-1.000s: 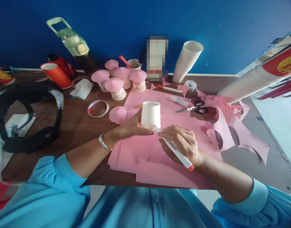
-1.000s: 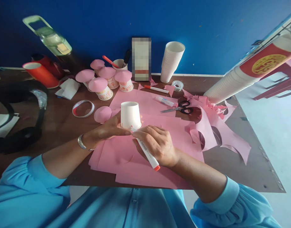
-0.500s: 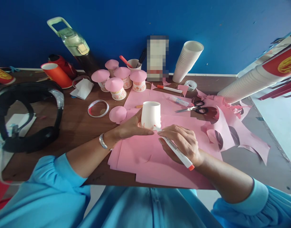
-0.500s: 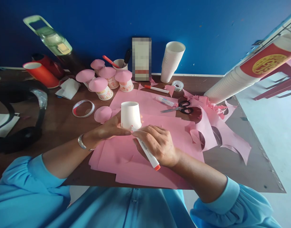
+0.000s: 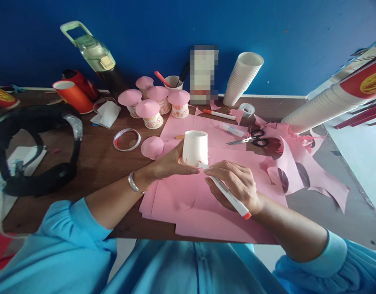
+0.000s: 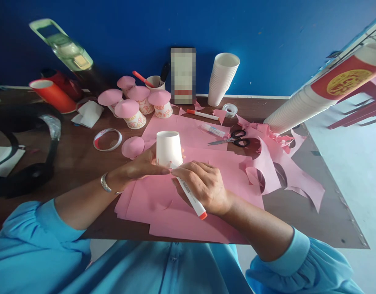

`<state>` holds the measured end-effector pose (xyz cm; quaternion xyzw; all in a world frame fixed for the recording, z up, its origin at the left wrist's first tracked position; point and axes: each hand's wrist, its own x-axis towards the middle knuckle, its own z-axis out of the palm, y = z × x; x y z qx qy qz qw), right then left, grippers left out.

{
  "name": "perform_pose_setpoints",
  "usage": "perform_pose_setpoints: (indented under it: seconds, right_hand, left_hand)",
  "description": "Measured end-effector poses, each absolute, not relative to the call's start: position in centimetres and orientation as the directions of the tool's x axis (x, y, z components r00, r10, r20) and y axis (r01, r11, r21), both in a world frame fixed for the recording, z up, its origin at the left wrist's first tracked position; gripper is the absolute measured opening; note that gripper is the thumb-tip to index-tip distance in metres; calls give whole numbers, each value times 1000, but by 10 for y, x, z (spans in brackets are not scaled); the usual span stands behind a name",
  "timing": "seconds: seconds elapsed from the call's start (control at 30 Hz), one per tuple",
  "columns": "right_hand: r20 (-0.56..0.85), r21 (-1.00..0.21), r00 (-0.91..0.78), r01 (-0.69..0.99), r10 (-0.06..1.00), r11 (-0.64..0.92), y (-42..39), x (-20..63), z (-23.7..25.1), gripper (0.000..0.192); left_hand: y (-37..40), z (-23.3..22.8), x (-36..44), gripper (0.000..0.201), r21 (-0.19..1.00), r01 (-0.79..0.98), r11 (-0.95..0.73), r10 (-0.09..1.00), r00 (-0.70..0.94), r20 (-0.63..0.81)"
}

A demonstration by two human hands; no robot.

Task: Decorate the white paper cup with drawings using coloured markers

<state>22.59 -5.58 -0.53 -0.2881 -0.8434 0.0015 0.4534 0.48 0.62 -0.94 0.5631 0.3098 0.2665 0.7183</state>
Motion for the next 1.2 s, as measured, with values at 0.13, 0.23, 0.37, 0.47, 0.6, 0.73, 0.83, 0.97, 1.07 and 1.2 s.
perform_pose_setpoints:
  seconds: [0.13,0.23,0.37,0.47,0.6,0.73,0.83,0.97,1.07,1.2]
  right_hand:
    - [764,-261,-424,487,486,834,-56,226,-5,25]
    - [763,-258,-427,486,484,835,-56,226,-5,25]
    - [762,-262,-424,489,489,832,-56,226,-4,27]
    - [765,-257,-426,486,484,835,-56,225,-4,26]
    - [759,-266,-424,492,495,829,-56,225,-5,28]
    - [752,-272,-425,497,504,824,-56,226,-6,30]
    - [752,-263,-434,494,497,829,-56,226,-5,28]
    - [761,-260,-427,491,489,832,-56,225,-5,27]
    - [757,-271,-420,495,500,826,-56,225,-6,30]
    - [755,-267,-423,499,501,824,-56,225,-6,30]
  left_hand:
    - [7,-11,5,65,978,-37,206,730,671,-128]
    - [9,-13,4,60,980,-43,194,713,692,-111]
    - [10,-14,4,54,982,-34,185,703,703,-108]
    - [10,-15,4,57,984,-22,177,700,705,-110]
    - [10,-16,3,66,984,9,177,715,687,-135]
    - [10,-16,3,65,985,-6,175,714,690,-123]
    - [10,-16,4,62,983,-19,184,714,690,-120]
    - [10,-17,4,60,979,-43,198,716,688,-114]
    - [10,-17,4,56,979,-41,198,710,695,-114]
    - [10,-17,4,63,980,-38,197,710,695,-116]
